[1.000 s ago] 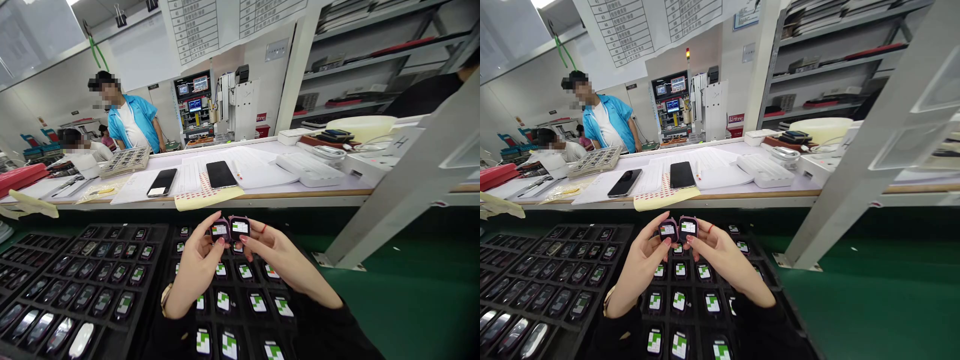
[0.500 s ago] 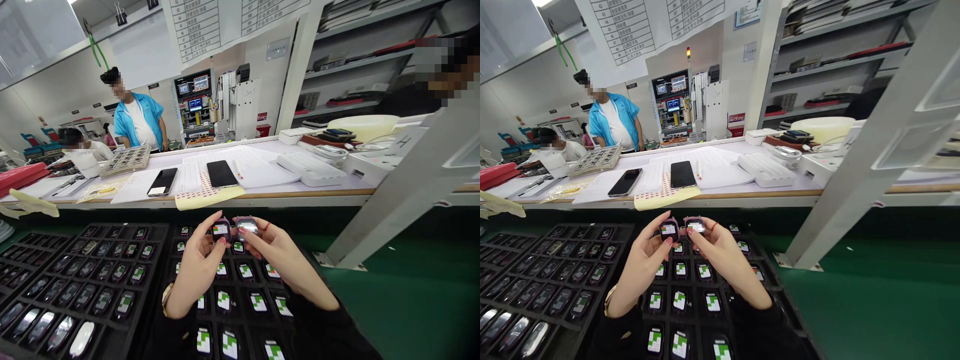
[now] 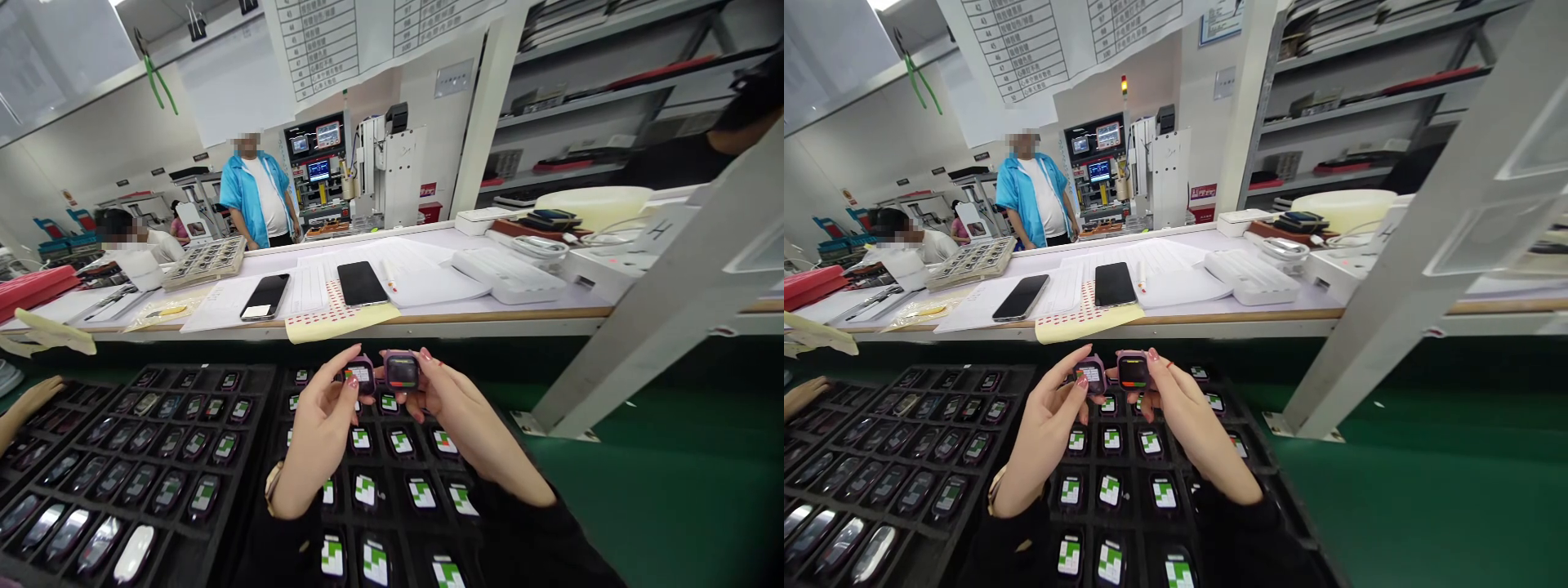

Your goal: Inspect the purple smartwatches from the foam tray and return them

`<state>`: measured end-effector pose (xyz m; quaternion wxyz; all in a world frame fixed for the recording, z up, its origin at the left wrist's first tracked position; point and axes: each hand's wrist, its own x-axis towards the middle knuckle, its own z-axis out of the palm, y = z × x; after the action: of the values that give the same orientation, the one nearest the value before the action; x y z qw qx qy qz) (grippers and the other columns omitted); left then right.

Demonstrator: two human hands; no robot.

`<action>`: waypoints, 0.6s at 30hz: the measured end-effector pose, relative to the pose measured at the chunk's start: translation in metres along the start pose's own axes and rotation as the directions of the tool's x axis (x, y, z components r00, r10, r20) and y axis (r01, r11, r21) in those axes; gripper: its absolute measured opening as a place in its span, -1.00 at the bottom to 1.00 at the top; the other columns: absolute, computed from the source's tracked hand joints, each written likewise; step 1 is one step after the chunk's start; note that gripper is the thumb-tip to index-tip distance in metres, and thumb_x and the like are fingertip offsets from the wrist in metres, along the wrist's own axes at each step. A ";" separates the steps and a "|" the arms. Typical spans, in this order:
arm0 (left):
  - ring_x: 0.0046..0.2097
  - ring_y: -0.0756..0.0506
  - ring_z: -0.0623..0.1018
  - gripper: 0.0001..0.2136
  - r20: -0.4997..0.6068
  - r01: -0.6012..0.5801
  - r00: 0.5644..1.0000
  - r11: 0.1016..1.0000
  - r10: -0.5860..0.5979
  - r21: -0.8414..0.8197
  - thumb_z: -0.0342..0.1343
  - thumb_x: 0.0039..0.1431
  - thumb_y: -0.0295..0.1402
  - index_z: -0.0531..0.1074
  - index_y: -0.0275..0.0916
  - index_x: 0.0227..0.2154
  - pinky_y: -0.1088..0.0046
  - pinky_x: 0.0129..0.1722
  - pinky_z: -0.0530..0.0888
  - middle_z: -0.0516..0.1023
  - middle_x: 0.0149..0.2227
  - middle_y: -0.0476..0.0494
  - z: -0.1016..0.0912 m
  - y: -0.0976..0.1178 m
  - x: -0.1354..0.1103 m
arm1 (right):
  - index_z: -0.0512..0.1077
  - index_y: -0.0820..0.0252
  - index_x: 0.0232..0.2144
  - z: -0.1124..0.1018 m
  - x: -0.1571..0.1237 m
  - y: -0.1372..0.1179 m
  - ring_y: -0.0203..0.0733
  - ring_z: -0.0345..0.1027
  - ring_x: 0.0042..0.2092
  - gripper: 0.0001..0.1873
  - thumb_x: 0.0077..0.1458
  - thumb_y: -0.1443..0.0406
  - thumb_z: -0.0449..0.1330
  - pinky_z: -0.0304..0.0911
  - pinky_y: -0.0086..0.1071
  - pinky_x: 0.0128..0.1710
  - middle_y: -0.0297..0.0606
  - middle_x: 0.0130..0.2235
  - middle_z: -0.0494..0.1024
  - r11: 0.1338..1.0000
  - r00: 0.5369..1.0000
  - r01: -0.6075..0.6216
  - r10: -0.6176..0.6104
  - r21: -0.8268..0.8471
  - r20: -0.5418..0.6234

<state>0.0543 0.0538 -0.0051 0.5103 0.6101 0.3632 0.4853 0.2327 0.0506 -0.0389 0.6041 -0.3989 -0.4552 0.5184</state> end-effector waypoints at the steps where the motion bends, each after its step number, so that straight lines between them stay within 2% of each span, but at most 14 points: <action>1: -0.27 -0.04 0.58 -0.50 -0.003 -0.004 1.000 1.000 0.004 -0.001 0.20 0.24 -0.03 0.44 -0.15 0.15 0.58 -0.44 0.44 0.60 -0.11 -0.20 0.000 0.000 0.000 | 0.52 0.22 0.01 0.001 0.000 -0.001 -0.12 0.33 -0.35 -0.30 0.23 -0.25 0.16 0.18 -0.36 -0.53 -0.04 -0.13 0.57 1.000 1.000 -0.005 0.005 0.013 0.009; 7: -0.19 -0.04 0.59 -0.53 -0.004 0.005 1.000 1.000 -0.005 -0.014 0.21 0.26 -0.10 0.40 -0.07 0.19 0.58 -0.38 0.48 0.59 -0.03 -0.15 -0.002 -0.006 0.000 | 0.52 0.21 0.00 0.006 -0.002 -0.014 -0.06 0.35 -0.35 -0.22 0.08 -0.31 0.23 0.19 -0.33 -0.56 -0.02 -0.14 0.57 1.000 0.999 -0.026 0.027 -0.012 0.025; 13: -0.10 -0.09 0.60 -0.53 0.019 -0.021 1.000 0.998 0.022 -0.052 0.25 0.22 -0.18 0.40 -0.09 0.18 0.44 -0.14 0.58 0.56 0.04 -0.17 0.001 -0.004 0.001 | 0.51 0.24 0.01 0.006 -0.005 -0.016 -0.09 0.35 -0.33 -0.26 0.10 -0.24 0.25 0.19 -0.37 -0.54 -0.03 -0.13 0.56 1.000 1.000 -0.007 0.007 -0.019 0.025; 18: -0.04 -0.13 0.60 -0.52 0.015 -0.021 1.000 0.999 0.022 -0.046 0.25 0.21 -0.20 0.40 -0.11 0.17 0.39 -0.09 0.58 0.56 0.05 -0.19 0.003 -0.001 0.001 | 0.49 0.26 0.06 0.005 -0.004 -0.011 -0.10 0.36 -0.32 -0.23 0.12 -0.25 0.23 0.21 -0.38 -0.52 -0.02 -0.13 0.56 1.000 0.999 -0.011 0.012 -0.021 0.035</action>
<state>0.0573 0.0544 -0.0060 0.5220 0.6058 0.3412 0.4941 0.2309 0.0451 -0.0272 0.5890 -0.3986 -0.4687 0.5240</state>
